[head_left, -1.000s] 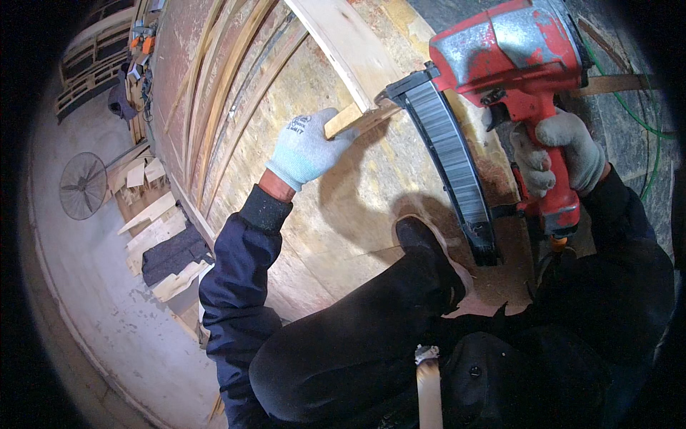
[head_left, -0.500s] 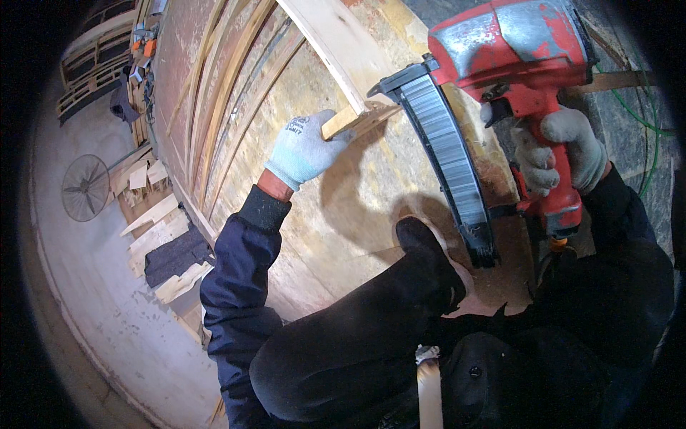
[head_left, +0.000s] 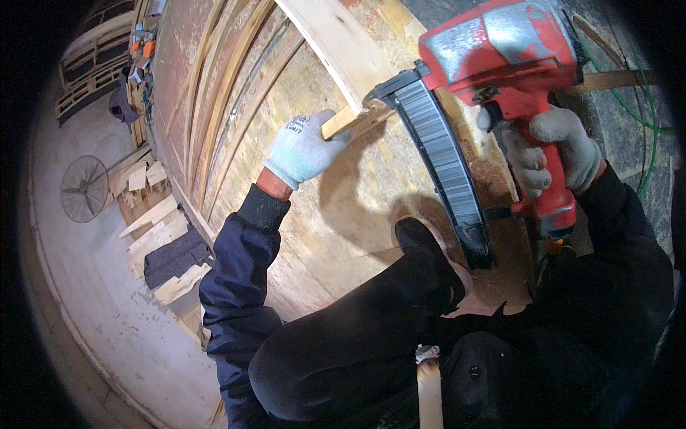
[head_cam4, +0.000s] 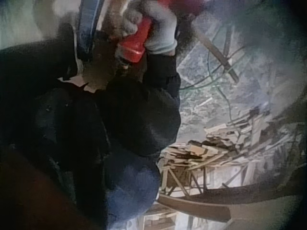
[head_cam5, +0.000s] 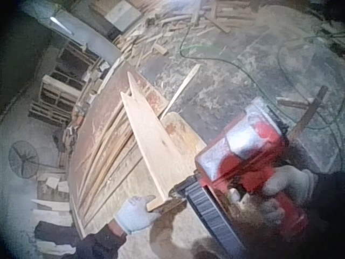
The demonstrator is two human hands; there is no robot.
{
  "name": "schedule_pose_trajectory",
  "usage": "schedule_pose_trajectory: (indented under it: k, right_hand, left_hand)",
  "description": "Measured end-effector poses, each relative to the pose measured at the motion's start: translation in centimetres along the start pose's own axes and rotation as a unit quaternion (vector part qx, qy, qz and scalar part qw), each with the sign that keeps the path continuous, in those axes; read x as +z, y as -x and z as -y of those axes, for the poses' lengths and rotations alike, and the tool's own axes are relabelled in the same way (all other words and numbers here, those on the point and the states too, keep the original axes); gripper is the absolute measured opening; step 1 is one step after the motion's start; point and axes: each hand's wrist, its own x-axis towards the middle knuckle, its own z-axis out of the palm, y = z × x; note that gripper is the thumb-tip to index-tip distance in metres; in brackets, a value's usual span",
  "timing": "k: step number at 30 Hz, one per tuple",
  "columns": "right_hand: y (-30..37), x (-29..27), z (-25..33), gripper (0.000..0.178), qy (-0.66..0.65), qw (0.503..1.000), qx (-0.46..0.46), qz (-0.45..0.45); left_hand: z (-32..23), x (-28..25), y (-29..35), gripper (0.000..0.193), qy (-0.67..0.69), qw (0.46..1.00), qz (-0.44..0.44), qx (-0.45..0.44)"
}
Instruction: The person assembles a wooden frame by positioning thin wooden strips and securing them with a red pneumatic nail gun. They also use a hammer and pliers to adjust and trim pieces. The person works on a large curved wooden structure, adding and fastening multiple strips to form a grid-like pattern.
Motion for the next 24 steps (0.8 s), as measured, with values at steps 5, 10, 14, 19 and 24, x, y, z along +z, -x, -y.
schedule_pose_trajectory:
  k: [5,10,14,19,24]
  right_hand:
    - [0.0,0.3,0.1,0.042,0.002,0.998,-0.021,-0.053]
    - [2.0,0.5,2.7,0.025,0.126,0.980,-0.060,-0.144]
    - [4.0,2.0,6.9,0.023,0.301,0.865,-0.137,-0.377]
    - [5.8,1.8,15.1,0.030,0.653,0.618,0.047,-0.436]
    - [5.8,-0.3,18.4,0.059,0.884,0.324,0.020,-0.337]
  left_hand:
    - [-0.3,-0.3,0.1,0.034,-0.005,1.000,0.003,-0.008]
    - [0.0,0.0,0.2,0.036,0.031,1.000,-0.001,-0.004]
    - [0.2,-0.1,0.3,0.039,0.021,1.000,0.004,-0.018]
    - [-0.5,-1.3,1.0,0.039,0.000,1.000,0.017,-0.025]
    - [-1.5,-1.8,1.1,0.040,0.090,0.994,-0.041,0.046]
